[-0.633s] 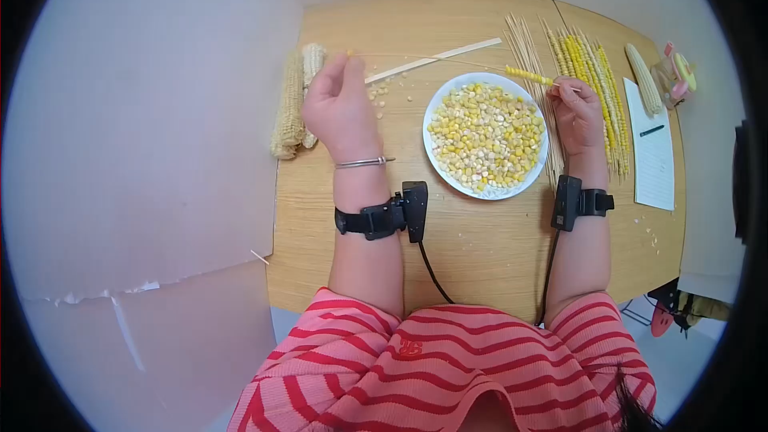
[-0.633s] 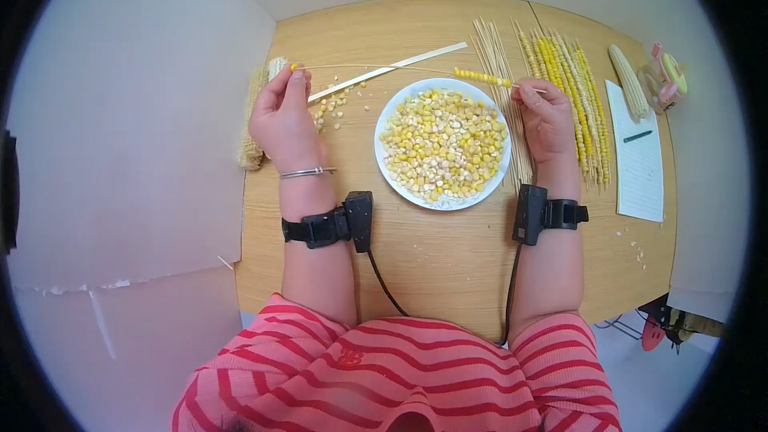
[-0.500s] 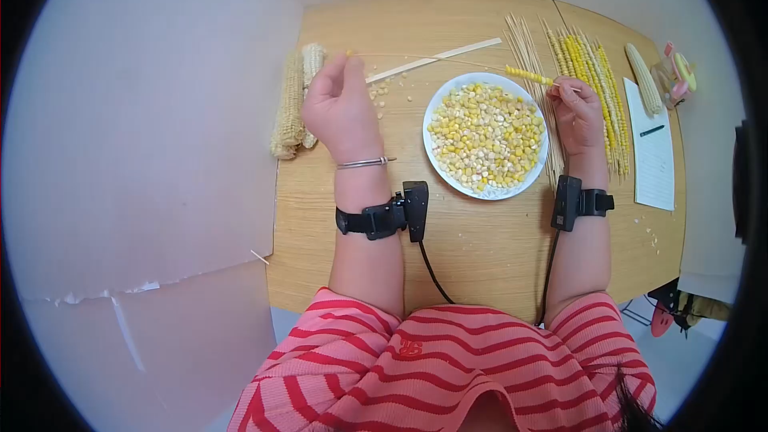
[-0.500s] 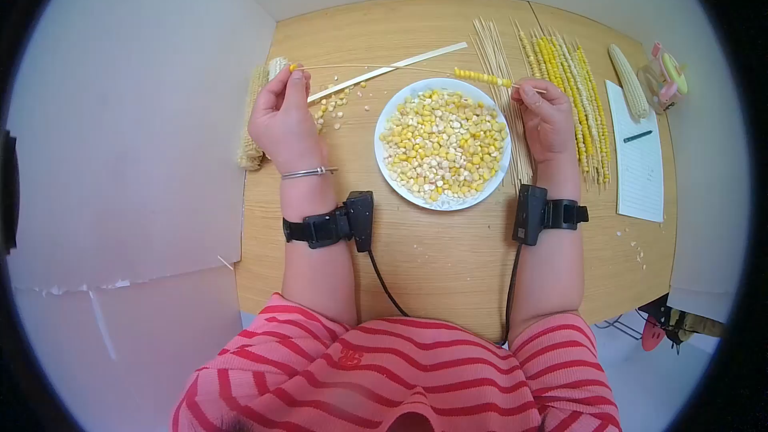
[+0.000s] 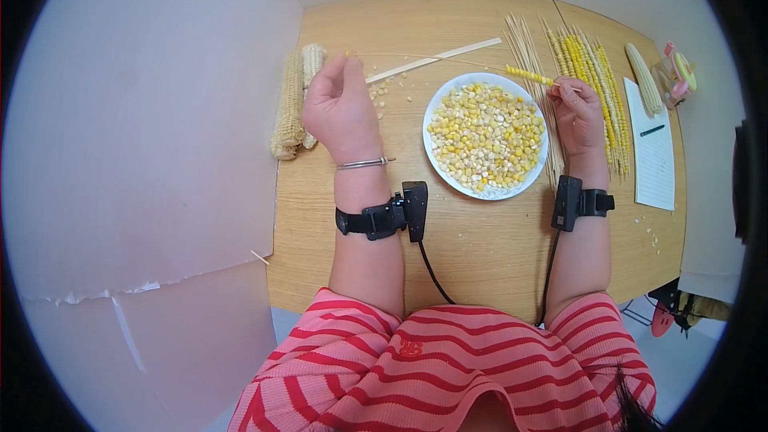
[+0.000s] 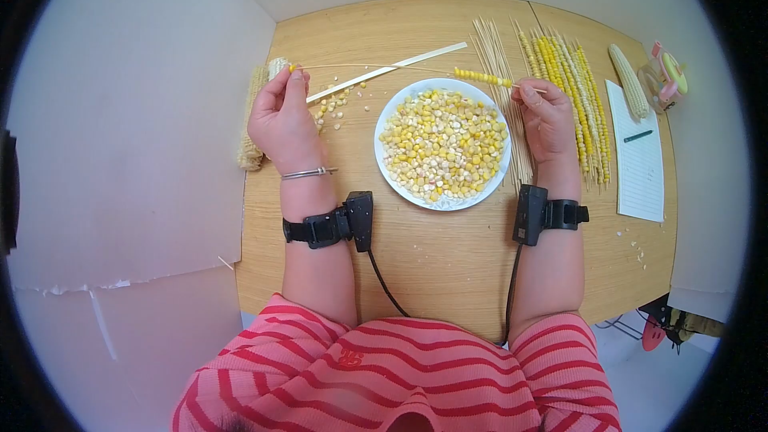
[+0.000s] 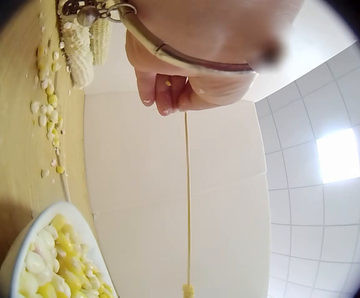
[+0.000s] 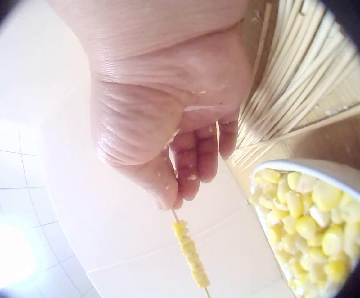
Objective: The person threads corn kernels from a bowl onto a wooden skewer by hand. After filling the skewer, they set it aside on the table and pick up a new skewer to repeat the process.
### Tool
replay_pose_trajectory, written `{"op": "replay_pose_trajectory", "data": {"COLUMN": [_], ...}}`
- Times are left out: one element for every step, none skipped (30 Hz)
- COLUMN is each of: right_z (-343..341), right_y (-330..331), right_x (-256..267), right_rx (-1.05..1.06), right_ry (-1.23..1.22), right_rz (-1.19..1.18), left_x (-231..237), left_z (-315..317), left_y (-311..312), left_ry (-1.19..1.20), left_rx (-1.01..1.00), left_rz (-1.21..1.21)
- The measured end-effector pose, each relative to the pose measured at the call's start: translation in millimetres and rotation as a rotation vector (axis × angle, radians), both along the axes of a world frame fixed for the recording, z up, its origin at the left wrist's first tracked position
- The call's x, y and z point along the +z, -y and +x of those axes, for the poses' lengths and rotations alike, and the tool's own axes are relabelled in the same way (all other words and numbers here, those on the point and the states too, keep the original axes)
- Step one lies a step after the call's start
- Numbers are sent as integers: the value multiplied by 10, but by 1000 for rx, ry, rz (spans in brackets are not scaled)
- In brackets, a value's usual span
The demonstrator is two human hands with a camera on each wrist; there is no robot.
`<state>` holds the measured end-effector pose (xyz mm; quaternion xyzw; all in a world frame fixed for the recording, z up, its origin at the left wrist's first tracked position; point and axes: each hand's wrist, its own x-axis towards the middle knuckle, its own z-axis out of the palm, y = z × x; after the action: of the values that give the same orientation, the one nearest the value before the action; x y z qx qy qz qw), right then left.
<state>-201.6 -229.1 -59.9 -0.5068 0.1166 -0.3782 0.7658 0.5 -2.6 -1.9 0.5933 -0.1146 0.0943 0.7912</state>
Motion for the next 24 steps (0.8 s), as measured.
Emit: {"op": "replay_pose_trajectory", "data": {"right_z": [-1, -2, -4, -5, -5, -5, -6, -7, -7, -7, -5, -4, -5, -7, -10, -12, -13, -14, -15, -16, -17, -18, -18, -19], "right_y": [-1, -1, 0, 1, 1, 2, 2, 0, -5, -8, -10, -12, -13, -13, -14, -14, -12, -8, -5, -3, 0, 1, 1, 1], "right_x": [0, -1, -4, -6, -6, -4, -3, 1, 8, 12, 12, 13, 13, 12, 7, 5, 6, 8, 9, 9, 7, 5, 5, 6], "right_rx": [2, 2, -1, -4, -4, 1, 5, 5, 7, 10, 10, 10, 10, 9, -2, -13, -13, -6, 2, 1, 3, 6, 5, 7], "right_ry": [0, 0, -3, -6, -6, -10, -15, -15, -15, -15, -15, -16, -16, -16, -13, -11, -11, 5, 21, 21, 26, 30, 31, 34], "right_rz": [-1, -1, 4, 9, 9, 2, -5, -5, -9, -13, -13, -13, -14, -14, 5, 23, 23, 34, 44, 44, 50, 56, 56, 57], "left_x": [-4, -7, -9, -13, -22, -34, -39, -35, -27, -23, -24, -27, -28, -24, -15, -5, 17, 46, 62, 62, 57, 51, 46, 39], "left_z": [1, 3, 5, 8, 11, 16, 18, 14, 6, 2, 2, 2, 3, 1, -4, -9, -14, -16, -13, -2, 14, 29, 41, 53], "left_y": [1, 1, -1, -2, -2, 1, 3, 4, 7, 9, 9, 10, 11, 12, 11, 9, 5, -3, -14, -28, -45, -60, -70, -78], "left_ry": [6, 6, 15, 24, 23, 35, 47, 47, 39, 31, 31, 27, 24, 24, 3, -18, -18, -101, -184, -184, -235, -286, -286, -323], "left_rx": [0, 0, -2, -4, -4, -7, -10, -10, -14, -18, -18, -22, -26, -27, -58, -89, -89, -180, -271, -272, -346, -420, -421, -494], "left_rz": [-7, -7, -5, -2, -2, 10, 22, 22, 17, 11, 11, 1, -9, -9, -37, -65, -65, -193, -321, -321, -376, -432, -431, -492]}}
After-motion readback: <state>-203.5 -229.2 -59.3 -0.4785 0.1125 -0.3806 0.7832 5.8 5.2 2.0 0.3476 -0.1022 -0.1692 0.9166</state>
